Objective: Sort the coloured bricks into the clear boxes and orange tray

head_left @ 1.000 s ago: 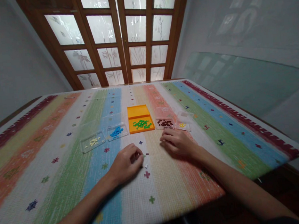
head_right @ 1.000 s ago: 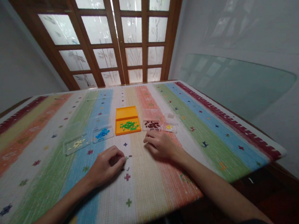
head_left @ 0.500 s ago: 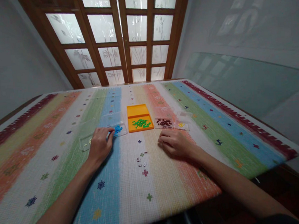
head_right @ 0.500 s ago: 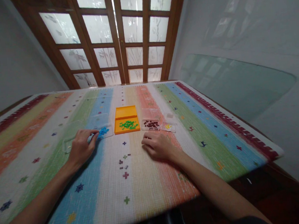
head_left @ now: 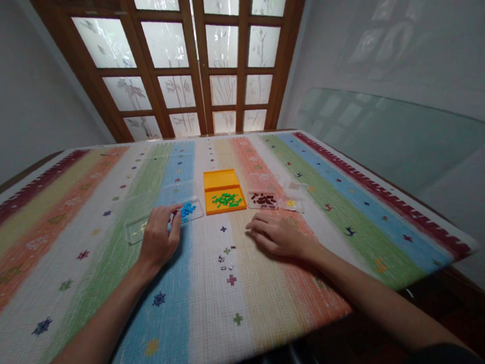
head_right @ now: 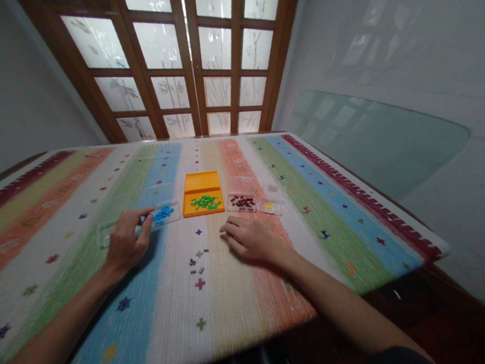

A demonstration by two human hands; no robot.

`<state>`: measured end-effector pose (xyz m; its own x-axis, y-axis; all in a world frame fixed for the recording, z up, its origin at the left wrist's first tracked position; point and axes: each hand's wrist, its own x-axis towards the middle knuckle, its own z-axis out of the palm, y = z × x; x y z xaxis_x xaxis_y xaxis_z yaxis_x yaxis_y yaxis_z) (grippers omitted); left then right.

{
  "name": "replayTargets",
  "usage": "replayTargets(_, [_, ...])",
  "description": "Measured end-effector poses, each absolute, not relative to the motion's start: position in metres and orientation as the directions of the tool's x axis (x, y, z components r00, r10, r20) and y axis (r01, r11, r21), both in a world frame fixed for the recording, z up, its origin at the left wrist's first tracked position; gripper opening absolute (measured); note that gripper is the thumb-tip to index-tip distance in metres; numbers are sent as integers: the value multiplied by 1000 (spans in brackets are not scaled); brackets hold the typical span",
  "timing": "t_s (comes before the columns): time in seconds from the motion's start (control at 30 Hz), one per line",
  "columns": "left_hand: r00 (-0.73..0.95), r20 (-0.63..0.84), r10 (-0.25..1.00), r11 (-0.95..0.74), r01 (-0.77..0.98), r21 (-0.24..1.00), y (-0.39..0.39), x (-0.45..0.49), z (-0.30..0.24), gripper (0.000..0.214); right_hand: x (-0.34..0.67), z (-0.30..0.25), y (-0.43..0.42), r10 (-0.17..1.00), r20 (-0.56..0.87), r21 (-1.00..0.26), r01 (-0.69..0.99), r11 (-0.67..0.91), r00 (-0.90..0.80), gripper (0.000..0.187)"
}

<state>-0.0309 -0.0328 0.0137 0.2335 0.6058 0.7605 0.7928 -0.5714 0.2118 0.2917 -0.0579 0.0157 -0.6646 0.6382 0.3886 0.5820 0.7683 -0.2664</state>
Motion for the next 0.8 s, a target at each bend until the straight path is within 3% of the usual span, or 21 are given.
replayTargets(0.1, [288, 720, 631, -599, 771, 217, -45, -22, 14, 23, 283, 20, -66, 671, 311, -347, 577, 739, -673, 27])
replayTargets(0.17, [342, 659, 669, -605, 766, 216, -51, -18, 12, 31, 277, 21, -72, 681, 247, -359, 588, 725, -689, 40])
replayTargets(0.27, [433, 575, 695, -631, 750, 198, -54, -17, 8, 40, 266, 22, -77, 681, 187, -328, 608, 723, -708, 64])
replayTargets(0.37, [469, 533, 704, -645, 736, 204, -54, -17, 6, 42, 255, 22, -77, 654, 170, -273, 603, 750, -737, 76])
replayTargets(0.6, [402, 537, 742, -627, 700, 341, -54, -17, 7, 46, 233, 25, -65, 582, 52, -208, 562, 801, -811, 67])
replayTargets(0.8, [398, 535, 745, -631, 681, 372, -54, -16, 8, 46, 224, 34, -56, 481, 7, -186, 471, 862, -877, 52])
